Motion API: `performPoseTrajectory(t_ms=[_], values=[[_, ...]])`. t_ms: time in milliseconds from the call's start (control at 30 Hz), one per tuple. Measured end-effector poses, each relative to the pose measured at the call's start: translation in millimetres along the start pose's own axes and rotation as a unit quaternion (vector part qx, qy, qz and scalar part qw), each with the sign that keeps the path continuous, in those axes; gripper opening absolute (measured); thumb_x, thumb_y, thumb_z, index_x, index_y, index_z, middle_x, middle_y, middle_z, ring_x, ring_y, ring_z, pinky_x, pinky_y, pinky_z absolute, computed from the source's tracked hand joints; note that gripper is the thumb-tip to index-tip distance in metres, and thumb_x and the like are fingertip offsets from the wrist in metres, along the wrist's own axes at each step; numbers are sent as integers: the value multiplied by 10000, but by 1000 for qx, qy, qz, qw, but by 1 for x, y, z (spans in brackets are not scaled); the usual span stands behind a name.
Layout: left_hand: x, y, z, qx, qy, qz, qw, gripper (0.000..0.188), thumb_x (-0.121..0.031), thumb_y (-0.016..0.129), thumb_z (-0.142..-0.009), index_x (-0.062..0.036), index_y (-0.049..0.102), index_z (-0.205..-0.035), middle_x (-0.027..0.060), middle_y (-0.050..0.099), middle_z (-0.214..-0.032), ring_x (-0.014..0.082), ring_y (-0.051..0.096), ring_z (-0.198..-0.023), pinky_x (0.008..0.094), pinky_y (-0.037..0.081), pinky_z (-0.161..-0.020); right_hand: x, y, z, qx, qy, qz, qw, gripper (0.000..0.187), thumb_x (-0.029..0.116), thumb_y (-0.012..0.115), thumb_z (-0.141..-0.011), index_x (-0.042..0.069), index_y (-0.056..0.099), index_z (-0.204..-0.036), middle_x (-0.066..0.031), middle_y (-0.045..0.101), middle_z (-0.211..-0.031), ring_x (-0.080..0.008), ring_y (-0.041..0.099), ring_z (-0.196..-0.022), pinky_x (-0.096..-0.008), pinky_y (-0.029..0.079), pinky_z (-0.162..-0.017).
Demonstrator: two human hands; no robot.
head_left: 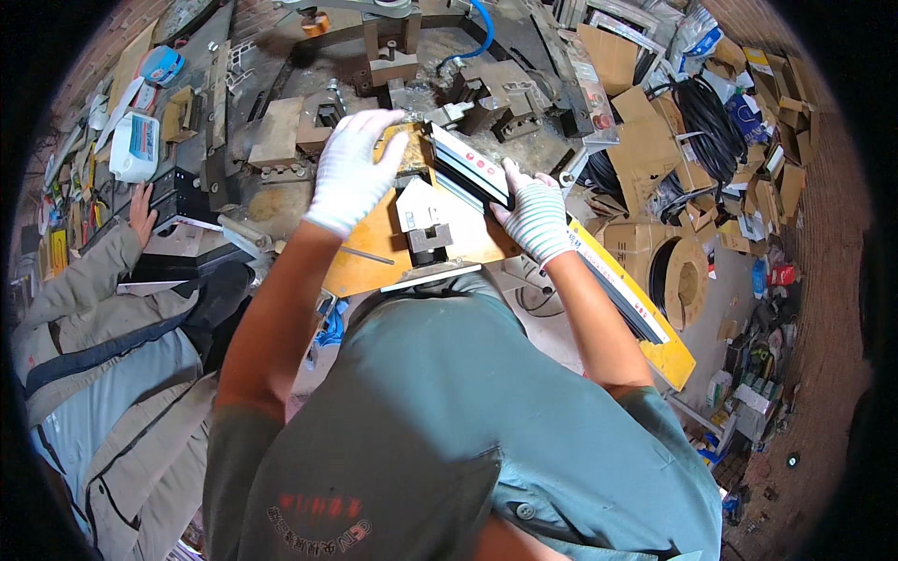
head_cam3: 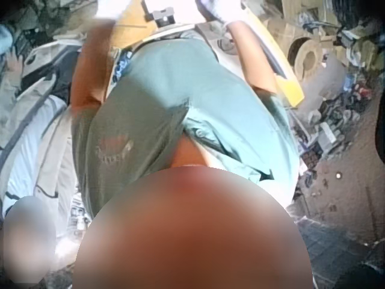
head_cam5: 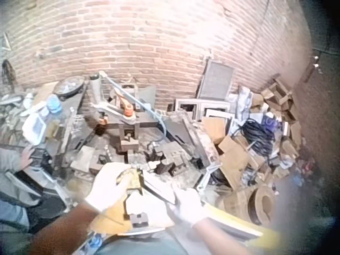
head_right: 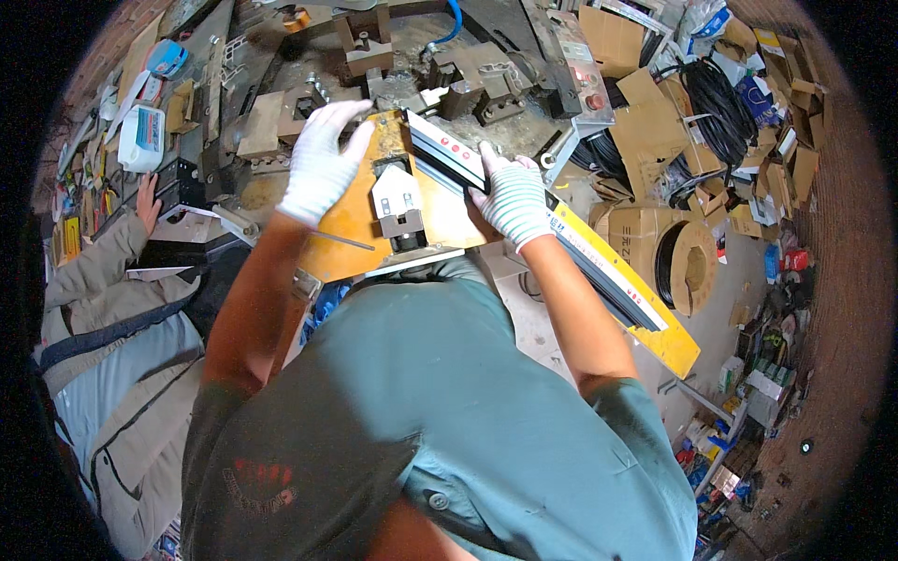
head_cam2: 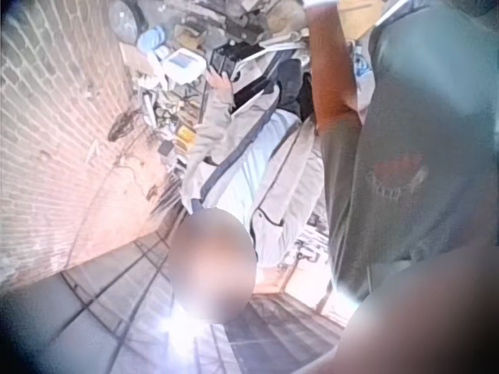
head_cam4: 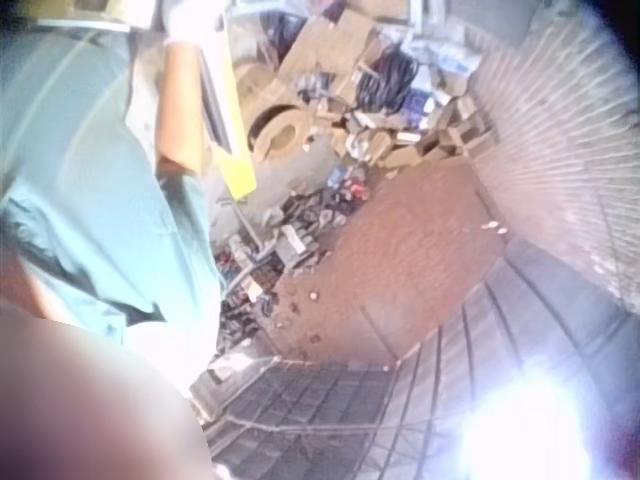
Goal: The person operates a metal cutting saw to cut aluminum profiles. They place the profiles into the saw, secure them, and activate the cutting mechanism. After each cut, they remove the cut piece and prepare the next profile for cutting.
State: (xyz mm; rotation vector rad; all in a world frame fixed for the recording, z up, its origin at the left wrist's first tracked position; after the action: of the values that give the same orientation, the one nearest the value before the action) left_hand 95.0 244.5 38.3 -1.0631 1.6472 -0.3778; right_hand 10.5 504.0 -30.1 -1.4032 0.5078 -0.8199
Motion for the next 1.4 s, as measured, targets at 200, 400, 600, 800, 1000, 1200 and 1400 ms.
performPoseTrajectory(t_ms=[200,400,600,800,1000,1200,1400], values=[[7,37,-58,117,28,-60,991,337,-277,690,-979,-82,726,-1253,158,711,-1221,350,651,-1181,421,510,-1052,-11,-3,-3,15,32,10,999,828,379,820,-814,64,500,-1510,-196,750,-977,-392,667,-1022,-463,458,-1051],[7,73,-90,245,5,-47,968,385,-324,669,-991,-59,733,-1262,189,718,-1240,376,679,-1153,429,521,-1030,-16,-6,-3,-5,32,12,999,857,376,850,-783,62,506,-1501,-225,717,-1012,-412,644,-997,-478,505,-937],[25,118,-120,381,-2,-45,923,438,-384,739,-926,-16,770,-1161,201,773,-1105,330,739,-1006,411,553,-938,-18,-2,-6,-24,23,19,999,820,338,873,-762,47,555,-1459,-200,722,-988,-394,639,-958,-462,509,-904],[39,165,-136,444,-59,-47,893,571,-398,894,-798,41,767,-1140,171,776,-1114,325,744,-891,465,603,-830,-16,0,-5,-37,13,7,999,836,332,890,-750,26,566,-1458,-172,708,-929,-370,647,-885,-455,515,-855],[44,205,-151,457,-20,-106,883,699,-488,882,-800,-35,721,-1308,137,714,-1347,358,700,-1155,486,559,-983,-14,0,-4,-58,-1,1,998,820,311,891,-729,-3,581,-1419,-170,722,-890,-390,658,-850,-464,529,-826],[48,210,-150,496,-51,-129,857,695,-561,791,-886,-88,684,-1384,121,648,-1461,369,657,-1256,517,529,-1037,-16,3,-5,-57,2,-33,998,802,283,895,-726,-11,587,-1406,-166,712,-857,-381,668,-800,-444,543,-773],[40,190,-143,490,-36,-125,862,698,-561,785,-885,-76,685,-1377,119,665,-1432,360,662,-1241,496,534,-1031,-16,4,-5,-44,15,5,999,822,305,900,-747,3,572,-1437,-191,718,-917,-370,691,-834,-440,554,-804]])
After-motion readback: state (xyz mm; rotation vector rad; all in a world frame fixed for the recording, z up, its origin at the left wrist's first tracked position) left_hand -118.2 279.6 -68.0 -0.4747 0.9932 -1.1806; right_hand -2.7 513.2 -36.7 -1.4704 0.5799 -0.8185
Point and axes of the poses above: each hand's wrist, its own z-axis away from the middle knuckle, its own y-axis out of the palm, x = y × z, the point moved 7 cm from there along -z, towards the middle knuckle
